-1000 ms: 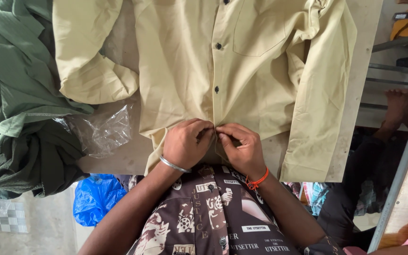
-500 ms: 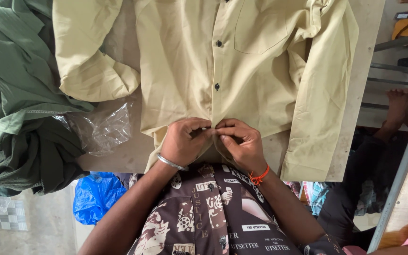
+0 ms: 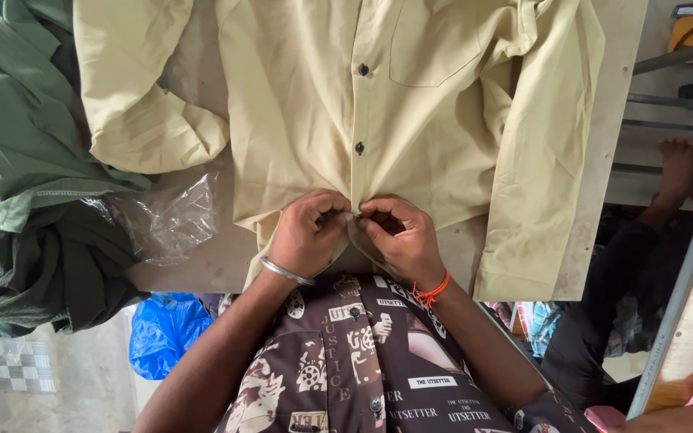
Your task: The person lays a beige button-up shirt on a table and fastens its buttons one by one down the front placket. They then straighten the shirt, fold the sleeves and sides inward, and fold it over into a neat rectangle on the table.
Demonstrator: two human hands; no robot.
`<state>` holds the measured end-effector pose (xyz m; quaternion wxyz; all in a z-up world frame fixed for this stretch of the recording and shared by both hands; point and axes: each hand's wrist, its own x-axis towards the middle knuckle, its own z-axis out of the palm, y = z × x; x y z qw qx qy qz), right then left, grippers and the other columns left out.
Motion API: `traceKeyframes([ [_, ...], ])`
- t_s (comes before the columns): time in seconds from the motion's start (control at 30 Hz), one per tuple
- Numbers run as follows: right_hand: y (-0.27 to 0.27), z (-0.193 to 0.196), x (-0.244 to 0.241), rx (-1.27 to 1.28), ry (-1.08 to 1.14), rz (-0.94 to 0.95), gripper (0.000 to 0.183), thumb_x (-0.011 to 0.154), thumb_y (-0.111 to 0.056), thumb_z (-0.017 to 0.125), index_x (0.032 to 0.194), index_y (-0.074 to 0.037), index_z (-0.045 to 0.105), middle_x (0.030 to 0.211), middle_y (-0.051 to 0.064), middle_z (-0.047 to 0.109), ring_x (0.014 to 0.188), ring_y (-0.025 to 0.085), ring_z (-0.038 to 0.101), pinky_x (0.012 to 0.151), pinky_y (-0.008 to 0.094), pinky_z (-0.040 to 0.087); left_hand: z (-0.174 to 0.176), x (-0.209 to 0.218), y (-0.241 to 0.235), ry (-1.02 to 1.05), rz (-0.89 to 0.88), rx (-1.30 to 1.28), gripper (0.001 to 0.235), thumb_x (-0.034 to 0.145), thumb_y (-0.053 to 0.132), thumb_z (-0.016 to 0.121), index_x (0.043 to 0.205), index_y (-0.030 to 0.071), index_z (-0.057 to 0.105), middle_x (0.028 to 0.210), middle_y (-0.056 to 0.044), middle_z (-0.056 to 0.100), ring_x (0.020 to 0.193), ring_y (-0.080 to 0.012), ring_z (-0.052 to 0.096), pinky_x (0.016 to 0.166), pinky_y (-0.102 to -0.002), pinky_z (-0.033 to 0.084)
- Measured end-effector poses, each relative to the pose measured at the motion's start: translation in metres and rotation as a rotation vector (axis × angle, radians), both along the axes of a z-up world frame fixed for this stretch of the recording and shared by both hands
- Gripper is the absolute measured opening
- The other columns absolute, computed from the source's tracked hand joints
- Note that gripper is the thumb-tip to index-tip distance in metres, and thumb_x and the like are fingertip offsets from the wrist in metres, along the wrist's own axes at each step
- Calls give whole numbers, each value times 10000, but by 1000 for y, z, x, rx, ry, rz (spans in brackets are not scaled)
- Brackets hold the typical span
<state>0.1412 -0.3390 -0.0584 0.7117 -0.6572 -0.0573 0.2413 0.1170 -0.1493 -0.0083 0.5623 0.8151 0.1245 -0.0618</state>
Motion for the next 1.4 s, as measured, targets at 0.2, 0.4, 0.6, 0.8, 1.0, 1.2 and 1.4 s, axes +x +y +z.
traceKeyframes([
  [0.2,0,-4,0,-85,20,-18,179,942,49,717,1118,12,713,966,25,738,868,56,686,779,223,570,-7,-3,0,25,9,-35,119,876,54,725,987,15,745,864,-106,759,743,-185,735,699,-299,560],
  [0.4,1,17,11,-154,-128,96,171,935,2,737,1103,12,703,955,31,733,853,57,682,761,221,569,2,1,1,-7,8,-86,303,846,-4,739,1125,29,624,860,-89,755,718,-160,724,672,-284,552],
  [0.6,1,9,7,-166,-86,66,194,901,-50,797,1034,11,671,850,10,720,761,44,661,685,219,560,-1,0,1,-23,-50,-130,465,861,-73,684,1276,41,508,890,-81,755,721,-140,721,647,-273,542],
  [0.8,-3,6,3,-73,-9,55,153,956,-68,758,1053,10,668,855,-4,697,766,32,633,684,211,540,-29,-5,1,85,-10,-417,355,894,-94,657,1158,34,459,902,-62,732,810,-54,670,701,-213,531],
  [1.0,-11,5,8,-83,-73,88,149,966,-29,704,1107,19,709,931,23,734,830,58,670,736,225,562,-48,-10,0,169,75,-690,247,928,-119,642,999,35,463,929,-57,695,882,-75,667,786,-238,567],
  [1.2,-3,-3,3,-195,-245,34,123,954,-3,705,1074,17,722,957,65,739,851,102,704,755,241,569,-21,-8,2,90,45,-449,121,916,-69,689,937,-4,590,919,-46,720,840,-55,663,755,-215,547],
  [1.4,0,0,4,-218,-273,3,142,925,3,739,1064,16,714,961,75,722,830,114,697,727,242,563,-10,-5,3,92,-3,-281,233,849,6,812,1030,-23,668,841,-23,734,732,-34,629,667,-198,531],
])
